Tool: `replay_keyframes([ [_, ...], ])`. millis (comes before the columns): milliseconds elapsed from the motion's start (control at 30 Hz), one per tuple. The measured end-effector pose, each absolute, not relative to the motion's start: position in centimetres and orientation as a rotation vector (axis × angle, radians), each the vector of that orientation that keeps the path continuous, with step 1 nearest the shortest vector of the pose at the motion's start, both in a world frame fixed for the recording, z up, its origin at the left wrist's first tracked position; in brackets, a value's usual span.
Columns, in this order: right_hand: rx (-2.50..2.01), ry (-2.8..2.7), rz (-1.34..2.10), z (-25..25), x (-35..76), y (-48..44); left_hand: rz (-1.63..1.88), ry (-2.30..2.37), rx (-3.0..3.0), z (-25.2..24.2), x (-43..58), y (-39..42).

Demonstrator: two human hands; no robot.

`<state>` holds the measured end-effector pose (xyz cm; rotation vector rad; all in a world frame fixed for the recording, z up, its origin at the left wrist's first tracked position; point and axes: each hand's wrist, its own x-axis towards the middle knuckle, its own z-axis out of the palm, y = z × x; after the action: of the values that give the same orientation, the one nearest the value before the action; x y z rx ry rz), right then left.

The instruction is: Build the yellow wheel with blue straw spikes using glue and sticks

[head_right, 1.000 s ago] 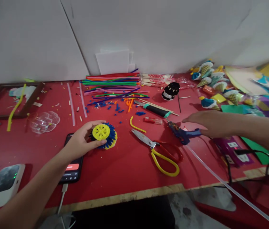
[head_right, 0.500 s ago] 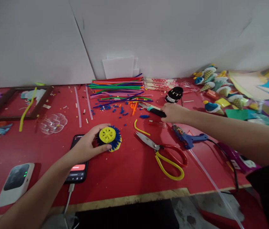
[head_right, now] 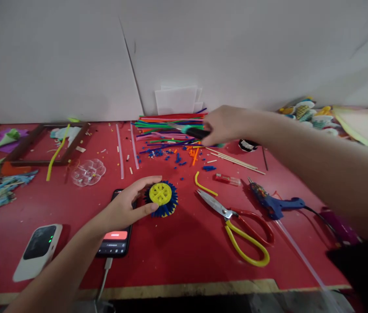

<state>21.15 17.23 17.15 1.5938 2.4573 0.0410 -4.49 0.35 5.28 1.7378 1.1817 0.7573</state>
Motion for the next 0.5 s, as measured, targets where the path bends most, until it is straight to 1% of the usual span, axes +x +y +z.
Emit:
replay_keyframes([
  [67,1.422,2.578,-0.022,16.3,17.4,18.4,0.744,1.197,1.7,5.3,-4.5,0.3],
  [167,1.449,2.649,-0.007,14.3,12.0,20.8,0.729,1.21,1.718,5.5,-4.7,0.3],
  [267,1.604,2.718,-0.014,12.2,8.0,23.5,0.73,1.164,1.779,5.6,-4.9,0.3],
  [400,1.707,2.74,-0.031,10.5,5.5,25.9,0.744,1.102,1.788,5.5,-5.2,0.2],
  [500,1.699,2.789,-0.031,10.1,5.5,26.1,0.731,1.07,1.768,5.2,-5.1,0.2],
])
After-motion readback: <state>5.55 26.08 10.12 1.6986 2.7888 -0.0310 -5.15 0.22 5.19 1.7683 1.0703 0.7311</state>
